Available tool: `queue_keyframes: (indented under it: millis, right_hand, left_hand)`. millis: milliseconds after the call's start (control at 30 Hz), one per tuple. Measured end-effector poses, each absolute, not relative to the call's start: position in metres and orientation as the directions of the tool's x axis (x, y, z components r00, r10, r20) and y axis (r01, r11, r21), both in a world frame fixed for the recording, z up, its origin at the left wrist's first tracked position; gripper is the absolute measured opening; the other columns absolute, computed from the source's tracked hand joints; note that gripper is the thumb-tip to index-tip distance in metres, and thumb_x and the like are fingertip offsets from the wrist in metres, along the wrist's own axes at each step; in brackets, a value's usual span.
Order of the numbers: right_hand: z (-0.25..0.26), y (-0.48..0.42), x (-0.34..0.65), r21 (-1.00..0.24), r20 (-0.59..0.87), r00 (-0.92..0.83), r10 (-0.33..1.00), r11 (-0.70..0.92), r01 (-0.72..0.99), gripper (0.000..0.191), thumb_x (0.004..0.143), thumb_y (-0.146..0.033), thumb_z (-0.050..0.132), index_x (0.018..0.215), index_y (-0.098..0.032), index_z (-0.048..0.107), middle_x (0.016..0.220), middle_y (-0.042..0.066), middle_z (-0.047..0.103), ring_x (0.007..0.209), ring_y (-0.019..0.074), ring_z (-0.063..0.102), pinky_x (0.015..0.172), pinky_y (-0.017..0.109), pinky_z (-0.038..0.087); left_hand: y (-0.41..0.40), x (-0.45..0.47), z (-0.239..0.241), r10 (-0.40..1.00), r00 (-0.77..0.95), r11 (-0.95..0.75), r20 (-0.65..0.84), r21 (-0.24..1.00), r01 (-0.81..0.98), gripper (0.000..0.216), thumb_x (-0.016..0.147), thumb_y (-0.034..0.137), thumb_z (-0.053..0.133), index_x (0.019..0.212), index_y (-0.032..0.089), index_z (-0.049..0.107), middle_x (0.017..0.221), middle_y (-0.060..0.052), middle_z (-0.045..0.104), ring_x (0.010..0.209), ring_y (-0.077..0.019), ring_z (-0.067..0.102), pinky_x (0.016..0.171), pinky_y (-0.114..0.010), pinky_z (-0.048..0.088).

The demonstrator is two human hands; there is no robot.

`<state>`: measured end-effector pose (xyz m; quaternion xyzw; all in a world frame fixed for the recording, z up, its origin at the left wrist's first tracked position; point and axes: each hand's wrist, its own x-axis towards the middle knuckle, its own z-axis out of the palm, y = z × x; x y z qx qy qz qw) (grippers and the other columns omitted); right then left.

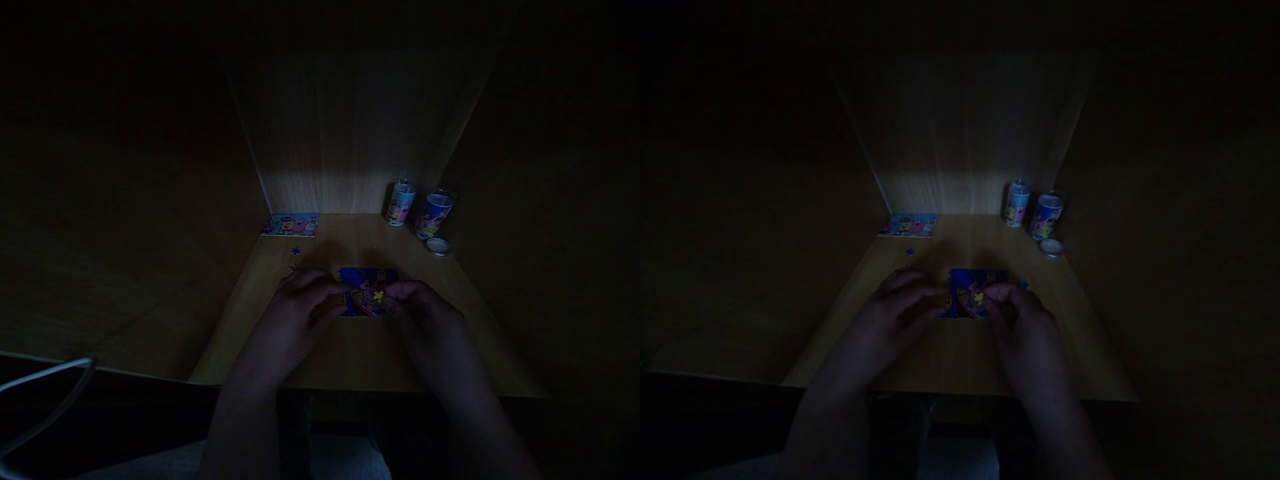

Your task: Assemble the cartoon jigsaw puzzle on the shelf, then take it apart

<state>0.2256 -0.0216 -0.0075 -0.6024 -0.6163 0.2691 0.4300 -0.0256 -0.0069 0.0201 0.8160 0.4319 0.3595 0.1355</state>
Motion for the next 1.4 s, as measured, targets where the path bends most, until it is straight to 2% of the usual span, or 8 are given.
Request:
queue_keyframes:
  millis: [100, 233, 433, 533, 700, 1067, 1200, 1400]
  right_hand:
    - [-0.010, -0.024, 0.215, -0.862, 0.220, 0.019, 0.975, 0.185, 0.473, 0.024, 0.106, -0.049, 0.065, 0.110, -0.030, 0.079, 0.119, 0.006, 0.083, 0.110, 0.0258, 0.078, 0.100, 0.042, 0.058]
    - [-0.012, -0.024, 0.210, -0.896, 0.214, -0.027, 0.976, 0.208, 0.393, 0.020, 0.107, -0.046, 0.067, 0.109, -0.031, 0.080, 0.118, 0.005, 0.083, 0.110, 0.0247, 0.079, 0.101, 0.042, 0.059]
    - [-0.011, -0.022, 0.207, -0.938, 0.208, -0.043, 0.977, 0.211, 0.276, 0.015, 0.106, -0.041, 0.068, 0.112, -0.027, 0.073, 0.113, 0.007, 0.084, 0.106, 0.0237, 0.079, 0.099, 0.041, 0.062]
    - [-0.010, -0.022, 0.206, -0.882, 0.272, -0.002, 0.962, 0.250, 0.400, 0.015, 0.107, -0.039, 0.068, 0.115, -0.028, 0.074, 0.120, 0.008, 0.082, 0.112, 0.0256, 0.077, 0.102, 0.044, 0.061]
    - [-0.009, -0.021, 0.204, -0.673, 0.448, -0.033, 0.894, 0.361, 0.645, 0.011, 0.109, -0.032, 0.066, 0.114, -0.028, 0.074, 0.123, 0.010, 0.079, 0.122, 0.0312, 0.069, 0.105, 0.050, 0.057]
    - [-0.012, -0.019, 0.196, -0.530, 0.417, -0.236, 0.878, 0.446, 0.721, 0.016, 0.106, -0.014, 0.064, 0.110, -0.026, 0.074, 0.122, 0.008, 0.079, 0.118, 0.0300, 0.069, 0.108, 0.052, 0.056]
    - [-0.012, -0.019, 0.196, -0.511, 0.418, -0.250, 0.873, 0.454, 0.730, 0.016, 0.106, -0.016, 0.063, 0.110, -0.027, 0.075, 0.123, 0.008, 0.079, 0.119, 0.0301, 0.070, 0.109, 0.053, 0.056]
    - [-0.014, -0.019, 0.196, -0.488, 0.387, -0.257, 0.886, 0.433, 0.758, 0.014, 0.107, -0.018, 0.063, 0.109, -0.026, 0.075, 0.124, 0.008, 0.079, 0.118, 0.0306, 0.070, 0.109, 0.055, 0.055]
  left_hand:
    - [-0.006, -0.019, 0.015, 0.773, 0.439, -0.633, 0.458, 0.524, 0.570, 0.039, 0.103, 0.018, 0.080, 0.138, 0.036, 0.075, 0.129, -0.003, 0.076, 0.120, -0.0223, 0.072, 0.104, -0.040, 0.059]
    - [-0.007, -0.014, 0.014, 0.779, 0.468, -0.627, 0.417, 0.528, 0.573, 0.043, 0.104, 0.023, 0.079, 0.144, 0.037, 0.073, 0.128, -0.003, 0.078, 0.120, -0.0229, 0.073, 0.106, -0.041, 0.059]
    - [-0.009, -0.013, 0.016, 0.779, 0.447, -0.626, 0.440, 0.510, 0.590, 0.023, 0.106, 0.029, 0.078, 0.128, 0.032, 0.079, 0.118, -0.003, 0.082, 0.114, -0.0229, 0.075, 0.107, -0.042, 0.058]
    - [-0.005, -0.016, 0.013, 0.803, 0.419, -0.593, 0.423, 0.508, 0.624, 0.021, 0.103, 0.025, 0.081, 0.123, 0.031, 0.080, 0.115, -0.002, 0.082, 0.108, -0.0220, 0.076, 0.101, -0.039, 0.058]
    - [0.003, -0.023, 0.007, 0.901, 0.297, -0.422, 0.316, 0.482, 0.768, 0.008, 0.099, 0.019, 0.084, 0.104, 0.025, 0.081, 0.106, -0.004, 0.080, 0.100, -0.0249, 0.075, 0.090, -0.040, 0.058]
    - [0.001, -0.023, 0.009, 0.916, 0.283, -0.392, 0.284, 0.492, 0.777, 0.007, 0.104, 0.021, 0.075, 0.106, 0.025, 0.080, 0.112, -0.006, 0.079, 0.107, -0.0267, 0.073, 0.098, -0.044, 0.057]
    - [0.000, -0.022, 0.014, 0.890, 0.289, -0.441, 0.353, 0.500, 0.745, 0.021, 0.108, 0.013, 0.061, 0.109, 0.024, 0.079, 0.113, -0.006, 0.079, 0.109, -0.0259, 0.072, 0.100, -0.046, 0.057]
    - [0.000, -0.024, 0.010, 0.854, 0.392, -0.519, 0.343, 0.493, 0.699, 0.036, 0.099, 0.000, 0.061, 0.106, 0.028, 0.083, 0.116, -0.003, 0.084, 0.113, -0.0262, 0.075, 0.105, -0.049, 0.058]
